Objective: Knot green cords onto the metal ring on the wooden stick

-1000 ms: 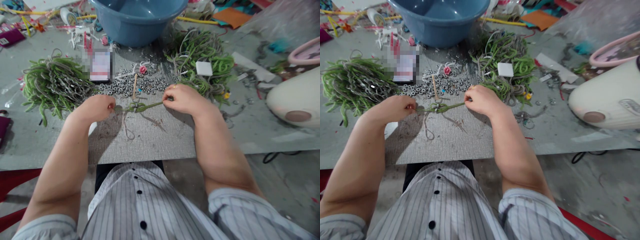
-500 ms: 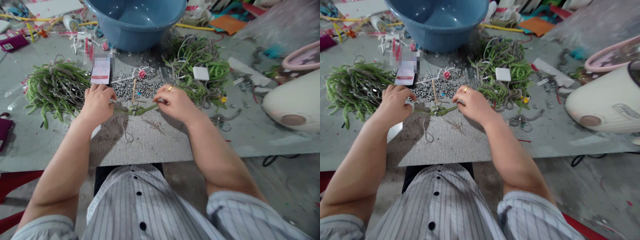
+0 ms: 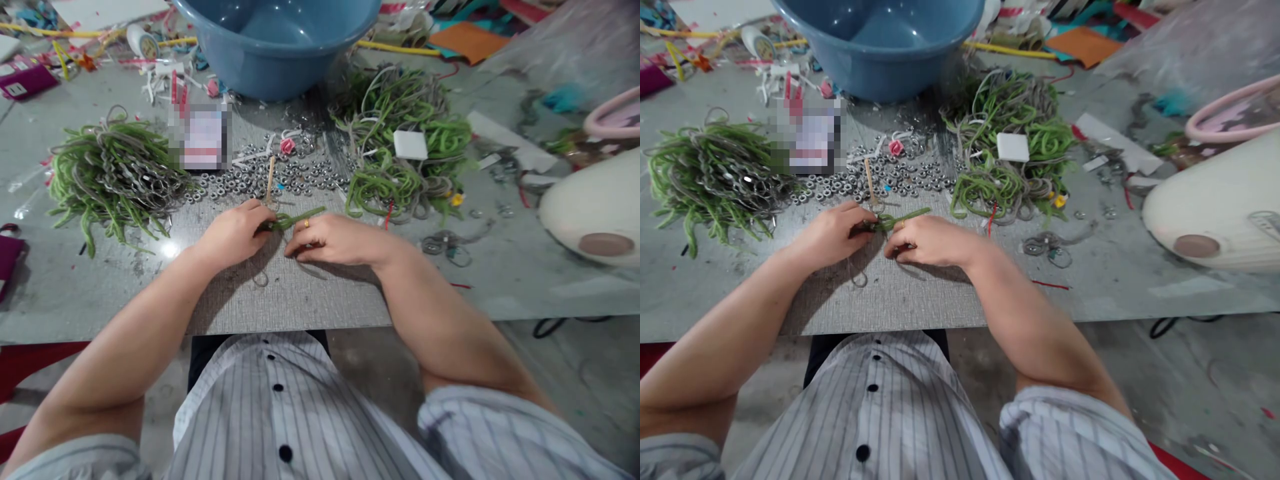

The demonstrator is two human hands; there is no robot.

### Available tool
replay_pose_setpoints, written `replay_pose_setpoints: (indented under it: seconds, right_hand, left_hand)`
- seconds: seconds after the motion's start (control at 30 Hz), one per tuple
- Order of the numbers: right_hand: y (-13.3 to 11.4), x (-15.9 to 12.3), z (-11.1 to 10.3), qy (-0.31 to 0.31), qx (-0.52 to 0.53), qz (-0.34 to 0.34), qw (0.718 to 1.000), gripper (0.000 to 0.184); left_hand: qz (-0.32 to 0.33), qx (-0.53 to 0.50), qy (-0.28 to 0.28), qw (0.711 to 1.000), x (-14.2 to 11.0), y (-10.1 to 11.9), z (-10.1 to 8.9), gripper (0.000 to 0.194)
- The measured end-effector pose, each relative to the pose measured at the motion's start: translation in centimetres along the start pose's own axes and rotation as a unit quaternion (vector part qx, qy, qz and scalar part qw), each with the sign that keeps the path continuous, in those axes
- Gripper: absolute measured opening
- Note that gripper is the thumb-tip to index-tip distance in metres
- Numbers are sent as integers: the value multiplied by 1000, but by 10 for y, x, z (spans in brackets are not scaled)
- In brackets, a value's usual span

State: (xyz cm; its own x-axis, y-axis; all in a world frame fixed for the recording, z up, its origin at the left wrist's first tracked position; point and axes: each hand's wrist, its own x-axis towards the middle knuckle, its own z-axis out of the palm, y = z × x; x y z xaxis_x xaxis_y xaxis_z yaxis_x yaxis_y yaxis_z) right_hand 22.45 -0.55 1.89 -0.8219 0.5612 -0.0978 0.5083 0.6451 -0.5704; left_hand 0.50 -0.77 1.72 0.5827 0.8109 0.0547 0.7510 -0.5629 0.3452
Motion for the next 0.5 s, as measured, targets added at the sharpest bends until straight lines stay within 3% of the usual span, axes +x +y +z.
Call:
replay_pose_setpoints:
  seconds: [0.3, 0.4, 0.5]
  right_hand:
    - [-6, 3, 9, 48, -19, 2, 999, 10]
    - [-8, 5, 11, 129, 59, -31, 989, 12]
    - [-8, 10, 16, 253, 138, 16, 957, 11]
  left_hand:
    - [-28, 5, -41, 999, 4, 1, -3, 22]
    - [-16, -15, -49, 999, 5, -1, -3, 21]
    - [-17, -17, -51, 998, 6, -3, -3, 20]
